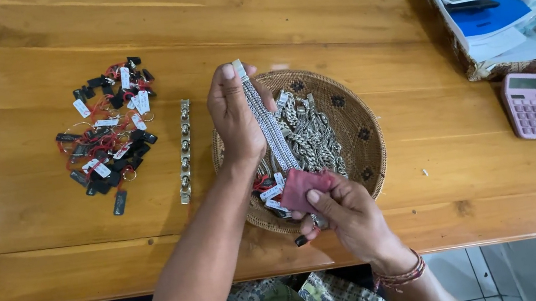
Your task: A person is polishing a silver bracelet using a small pink polishing cloth at a wooden workbench.
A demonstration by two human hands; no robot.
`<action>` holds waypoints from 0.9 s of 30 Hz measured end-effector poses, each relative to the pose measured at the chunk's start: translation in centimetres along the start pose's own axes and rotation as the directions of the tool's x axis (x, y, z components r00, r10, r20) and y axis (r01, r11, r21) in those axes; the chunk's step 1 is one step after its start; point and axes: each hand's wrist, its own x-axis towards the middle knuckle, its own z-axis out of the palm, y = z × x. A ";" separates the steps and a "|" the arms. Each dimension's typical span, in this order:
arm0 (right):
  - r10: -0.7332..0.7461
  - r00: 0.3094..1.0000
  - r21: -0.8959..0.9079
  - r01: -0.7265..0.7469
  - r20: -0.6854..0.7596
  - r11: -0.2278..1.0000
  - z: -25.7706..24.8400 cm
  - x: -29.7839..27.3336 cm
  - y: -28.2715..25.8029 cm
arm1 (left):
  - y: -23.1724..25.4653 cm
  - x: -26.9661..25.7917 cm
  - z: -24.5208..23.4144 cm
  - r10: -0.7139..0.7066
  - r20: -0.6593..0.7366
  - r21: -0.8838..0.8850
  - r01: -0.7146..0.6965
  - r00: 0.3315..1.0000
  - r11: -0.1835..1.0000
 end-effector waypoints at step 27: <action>-0.205 0.972 -0.525 0.115 -0.118 0.844 -0.6 0.4 -0.8 | 0.8 -0.5 1.0 -0.012 -0.019 0.021 0.012 1.000 1.000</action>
